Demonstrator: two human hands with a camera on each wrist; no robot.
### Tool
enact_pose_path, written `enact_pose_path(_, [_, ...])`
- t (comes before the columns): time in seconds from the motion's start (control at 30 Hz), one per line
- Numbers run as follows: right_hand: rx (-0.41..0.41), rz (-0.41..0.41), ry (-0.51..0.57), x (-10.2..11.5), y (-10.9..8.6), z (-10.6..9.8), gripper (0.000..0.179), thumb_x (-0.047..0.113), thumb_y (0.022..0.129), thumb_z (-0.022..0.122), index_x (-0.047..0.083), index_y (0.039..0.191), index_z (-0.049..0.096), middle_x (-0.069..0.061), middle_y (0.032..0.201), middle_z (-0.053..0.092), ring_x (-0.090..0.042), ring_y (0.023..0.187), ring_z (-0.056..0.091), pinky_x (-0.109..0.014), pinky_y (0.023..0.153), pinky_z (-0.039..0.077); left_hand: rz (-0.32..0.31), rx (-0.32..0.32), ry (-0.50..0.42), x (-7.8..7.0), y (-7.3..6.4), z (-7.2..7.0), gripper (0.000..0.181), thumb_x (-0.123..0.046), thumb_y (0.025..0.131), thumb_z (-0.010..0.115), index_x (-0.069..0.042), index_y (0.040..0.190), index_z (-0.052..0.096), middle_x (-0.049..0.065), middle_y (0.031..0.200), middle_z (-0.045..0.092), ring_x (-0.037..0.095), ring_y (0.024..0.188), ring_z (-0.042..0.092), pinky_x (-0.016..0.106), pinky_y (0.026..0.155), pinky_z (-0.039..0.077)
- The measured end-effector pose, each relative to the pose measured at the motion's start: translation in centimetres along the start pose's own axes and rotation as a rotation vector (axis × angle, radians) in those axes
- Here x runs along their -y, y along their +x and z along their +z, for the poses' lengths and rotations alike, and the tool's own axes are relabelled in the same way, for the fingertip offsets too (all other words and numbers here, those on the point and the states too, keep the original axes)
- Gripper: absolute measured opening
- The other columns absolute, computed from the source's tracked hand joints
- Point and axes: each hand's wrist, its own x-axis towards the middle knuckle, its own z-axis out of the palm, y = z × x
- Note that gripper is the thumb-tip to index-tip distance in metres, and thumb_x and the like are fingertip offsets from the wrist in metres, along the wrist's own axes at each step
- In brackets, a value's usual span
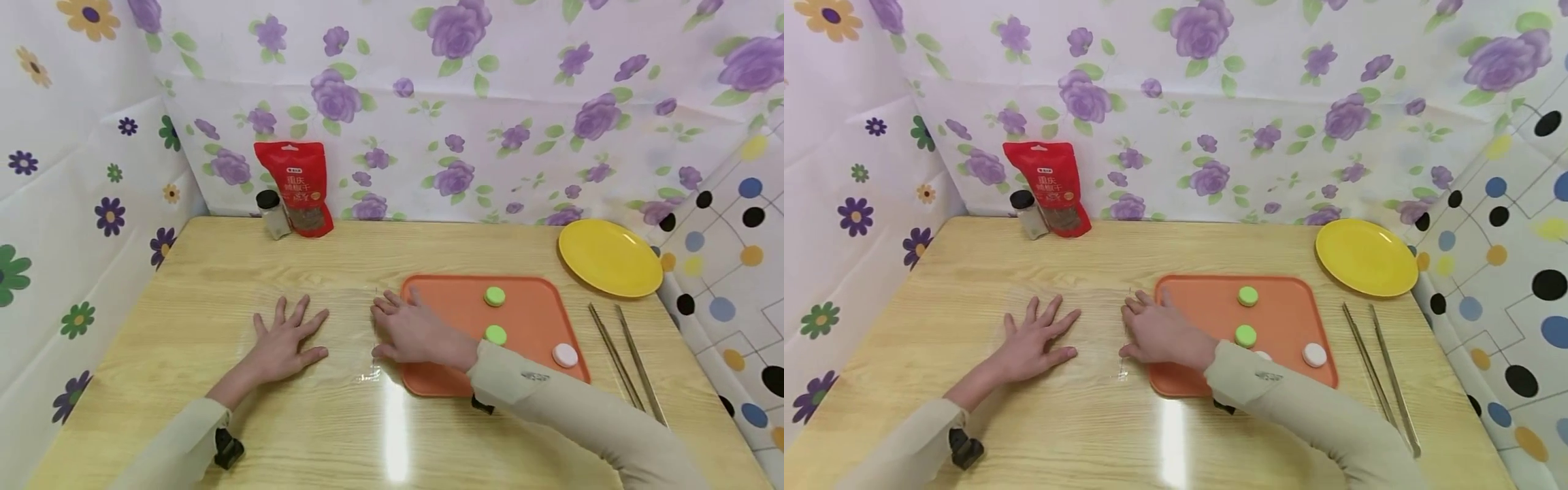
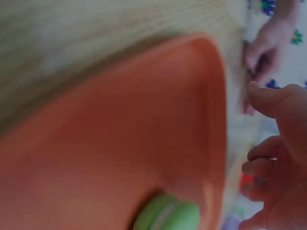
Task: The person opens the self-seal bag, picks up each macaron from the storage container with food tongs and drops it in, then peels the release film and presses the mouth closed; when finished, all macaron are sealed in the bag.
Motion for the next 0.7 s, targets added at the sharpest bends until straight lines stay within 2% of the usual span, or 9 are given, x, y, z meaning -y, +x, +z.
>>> enact_pose_path(0.1, [0.028,0.029,-0.039,0.4,1.4,0.8,0.079,0.063,0.092,0.060,0.007,0.146,0.050,-0.012,0.153,0.043,-0.034,0.145,0.030,-0.065,0.112,0.021,-0.003,0.020,-0.020,-0.1,0.3,0.2,0.066,-0.045,0.096,0.064,-0.015,0.152,0.045,0.028,0.160,0.020,0.063,0.140,0.002,0.087,0.092,-0.004])
enact_pose_path(0.27, [0.077,0.053,-0.080,0.8,2.3,1.0,0.083,0.066,0.088,0.062,0.008,0.146,0.051,-0.010,0.152,0.044,-0.032,0.145,0.030,-0.065,0.112,0.020,-0.015,0.027,-0.031,-0.1,0.2,0.2,0.064,-0.042,0.098,0.063,-0.015,0.152,0.044,0.027,0.160,0.018,0.062,0.141,-0.001,0.086,0.093,-0.006])
enact_pose_path(0.7, [0.114,0.087,-0.031,1.2,2.7,0.5,0.084,0.063,0.084,0.068,0.010,0.147,0.051,-0.009,0.153,0.043,-0.033,0.146,0.028,-0.064,0.114,0.015,-0.056,-0.057,-0.082,0.2,0.0,0.8,0.052,-0.032,0.100,0.062,-0.014,0.147,0.052,0.025,0.159,0.024,0.060,0.142,0.001,0.085,0.094,-0.008])
